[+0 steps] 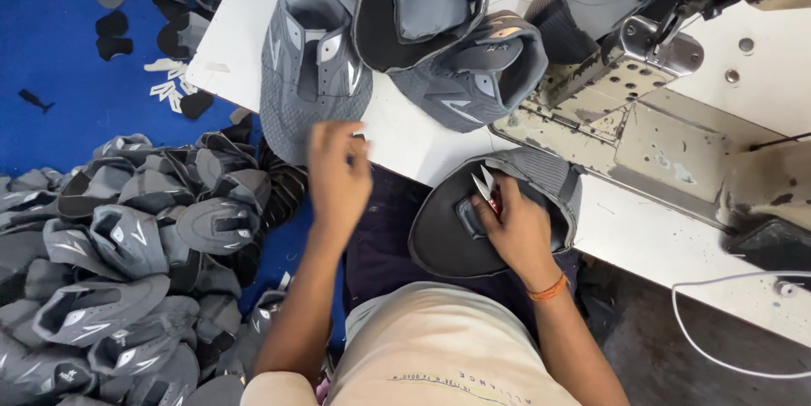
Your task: The person uses a small knife to trim excess material and threads from the interior and edges of grey shoes. They handle the shoes one at a time, turning them over to access different areas, and place the finished shoes on a white table.
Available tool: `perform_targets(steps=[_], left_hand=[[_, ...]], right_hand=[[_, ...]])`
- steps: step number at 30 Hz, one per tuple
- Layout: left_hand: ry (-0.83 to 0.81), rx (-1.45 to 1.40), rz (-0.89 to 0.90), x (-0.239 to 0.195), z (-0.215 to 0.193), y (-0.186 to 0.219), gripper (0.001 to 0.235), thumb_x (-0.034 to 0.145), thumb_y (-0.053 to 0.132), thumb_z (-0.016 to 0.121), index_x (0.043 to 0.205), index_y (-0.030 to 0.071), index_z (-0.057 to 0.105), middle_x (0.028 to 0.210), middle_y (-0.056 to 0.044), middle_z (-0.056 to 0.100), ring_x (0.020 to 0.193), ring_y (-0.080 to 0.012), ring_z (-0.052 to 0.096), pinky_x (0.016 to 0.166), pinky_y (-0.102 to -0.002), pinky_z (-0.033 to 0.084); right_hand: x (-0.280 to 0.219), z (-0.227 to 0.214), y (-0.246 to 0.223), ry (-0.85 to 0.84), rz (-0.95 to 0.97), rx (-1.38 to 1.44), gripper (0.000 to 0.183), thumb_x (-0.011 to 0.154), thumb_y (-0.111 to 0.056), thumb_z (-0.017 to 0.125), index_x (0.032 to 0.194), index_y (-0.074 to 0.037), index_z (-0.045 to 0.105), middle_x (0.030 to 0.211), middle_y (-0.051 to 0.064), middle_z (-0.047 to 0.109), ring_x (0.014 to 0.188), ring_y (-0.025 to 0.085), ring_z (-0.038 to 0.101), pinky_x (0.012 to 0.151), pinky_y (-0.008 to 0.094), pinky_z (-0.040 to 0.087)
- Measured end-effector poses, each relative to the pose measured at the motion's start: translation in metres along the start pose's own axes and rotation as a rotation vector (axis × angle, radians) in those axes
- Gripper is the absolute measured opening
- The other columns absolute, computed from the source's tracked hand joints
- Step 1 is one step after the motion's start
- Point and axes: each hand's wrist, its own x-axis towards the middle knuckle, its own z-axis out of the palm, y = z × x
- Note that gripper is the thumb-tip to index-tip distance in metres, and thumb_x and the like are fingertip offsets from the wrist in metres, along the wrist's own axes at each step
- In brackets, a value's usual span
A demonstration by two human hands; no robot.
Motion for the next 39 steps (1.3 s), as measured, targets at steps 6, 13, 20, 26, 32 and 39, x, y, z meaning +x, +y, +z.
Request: perform_targets(steps=[6, 13, 20, 26, 32, 39], left_hand=[[-0.352, -0.365, 0.208, -0.002, 0.047, 0.064, 0.018, 0.092, 0.009, 0.071, 0.109, 0.004, 0.067, 0.11, -0.013, 0.063, 0.104, -0.0335, 0.062, 0.091, -0.043, 0.051], [-0.391, -0.407, 0.14, -0.007, 0.096, 0.059, 0.007, 0.087, 0.0, 0.068, 0.091, 0.004, 0.064, 0.092, -0.009, 0.064, 0.092, -0.0326, 0.065, 0.078, -0.042, 0.052], [-0.376, -0.426, 0.008, -0.025, 0.086, 0.048, 0.014, 0.088, -0.006, 0.062, 0.096, 0.004, 0.056, 0.095, -0.012, 0.063, 0.09, -0.0344, 0.067, 0.075, -0.043, 0.052], [-0.241, -0.404, 0.004, -0.049, 0.096, 0.044, 0.02, 0.083, -0.007, 0.055, 0.098, 0.005, 0.056, 0.096, -0.015, 0.06, 0.092, -0.039, 0.063, 0.08, -0.045, 0.051], [-0.18, -0.352, -0.003, -0.048, 0.082, 0.058, 0.013, 0.089, -0.002, 0.058, 0.1, 0.006, 0.058, 0.103, -0.015, 0.058, 0.092, -0.0388, 0.064, 0.078, -0.047, 0.052], [-0.145, -0.332, 0.078, -0.057, 0.078, 0.065, 0.019, 0.087, 0.0, 0.065, 0.104, 0.003, 0.056, 0.111, -0.015, 0.053, 0.093, -0.0361, 0.065, 0.08, -0.045, 0.054]], right_hand=[[-0.001, 0.002, 0.002, -0.041, -0.017, -0.038, 0.046, 0.089, -0.031, 0.075, 0.125, -0.006, 0.059, 0.081, 0.014, 0.071, 0.07, 0.036, 0.07, 0.06, 0.047, 0.053], [-0.007, 0.001, -0.002, -0.035, -0.033, -0.051, 0.048, 0.087, -0.032, 0.075, 0.123, -0.005, 0.058, 0.082, 0.015, 0.071, 0.071, 0.036, 0.07, 0.061, 0.046, 0.053], [-0.022, 0.014, 0.02, 0.066, -0.015, 0.13, 0.039, 0.096, -0.033, 0.069, 0.12, -0.004, 0.058, 0.08, 0.018, 0.068, 0.069, 0.037, 0.068, 0.061, 0.046, 0.053], [-0.024, 0.02, 0.005, 0.175, -0.052, -0.003, 0.035, 0.101, -0.027, 0.062, 0.125, -0.004, 0.054, 0.09, 0.022, 0.07, 0.075, 0.046, 0.067, 0.061, 0.053, 0.05], [-0.021, 0.022, 0.007, 0.133, -0.141, -0.099, 0.039, 0.1, -0.029, 0.063, 0.124, 0.0, 0.052, 0.093, 0.023, 0.07, 0.079, 0.047, 0.067, 0.064, 0.053, 0.052], [-0.016, 0.017, -0.006, 0.119, -0.125, -0.173, 0.041, 0.102, -0.03, 0.061, 0.126, 0.001, 0.05, 0.094, 0.024, 0.07, 0.078, 0.047, 0.066, 0.063, 0.055, 0.05]])
